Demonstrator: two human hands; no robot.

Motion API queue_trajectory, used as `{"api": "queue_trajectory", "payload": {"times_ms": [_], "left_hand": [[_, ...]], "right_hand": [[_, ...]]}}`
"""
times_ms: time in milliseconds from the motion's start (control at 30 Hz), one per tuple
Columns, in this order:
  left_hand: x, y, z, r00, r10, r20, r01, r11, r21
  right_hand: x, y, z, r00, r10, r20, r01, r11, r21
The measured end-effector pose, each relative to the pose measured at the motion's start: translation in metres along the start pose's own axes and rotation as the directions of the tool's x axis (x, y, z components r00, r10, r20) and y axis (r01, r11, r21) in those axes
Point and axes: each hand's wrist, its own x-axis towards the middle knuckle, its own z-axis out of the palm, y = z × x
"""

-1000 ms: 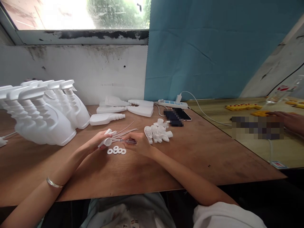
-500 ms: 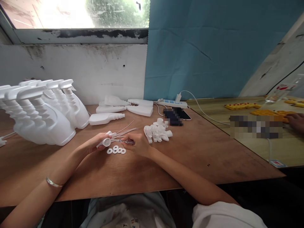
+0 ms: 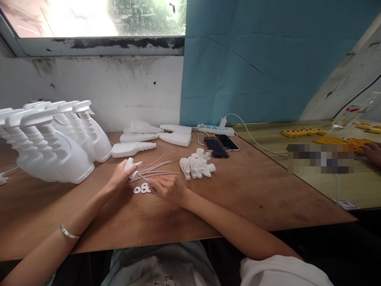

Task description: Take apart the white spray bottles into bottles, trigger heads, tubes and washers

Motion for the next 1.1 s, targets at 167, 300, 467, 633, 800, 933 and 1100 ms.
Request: {"api": "queue_trajectory", "payload": {"times_ms": [167,300,467,633,800,933,1100], "left_hand": [[0.002,0.005,-0.006,0.976,-0.106,0.189,0.111,0.994,-0.018],[0.007,0.004,-0.015,0.863,-0.248,0.44,0.296,0.954,-0.042],[0.009,0.001,-0.021,0.75,-0.283,0.598,0.371,0.928,-0.025],[0.006,0.002,-0.021,0.726,-0.293,0.622,0.334,0.941,0.053],[0.005,0.002,-0.018,0.773,-0.235,0.589,0.126,0.967,0.219],[0.001,0.002,-0.014,0.902,-0.024,0.43,-0.177,0.89,0.421],[-0.004,0.005,-0.011,0.925,0.269,0.268,-0.379,0.608,0.698]], "right_hand": [[0.005,-0.004,-0.005,0.946,0.312,0.084,-0.323,0.923,0.211],[0.012,-0.002,-0.012,0.819,0.533,0.212,-0.572,0.734,0.366],[0.012,-0.001,-0.012,0.821,0.514,0.25,-0.57,0.704,0.425],[0.005,-0.003,-0.007,0.968,0.232,0.096,-0.251,0.897,0.364],[0.008,0.001,-0.009,0.893,0.384,0.235,-0.45,0.761,0.467],[0.008,0.005,-0.009,0.836,0.429,0.342,-0.548,0.686,0.479],[0.004,0.005,-0.006,0.859,0.392,0.329,-0.505,0.753,0.421]]}}
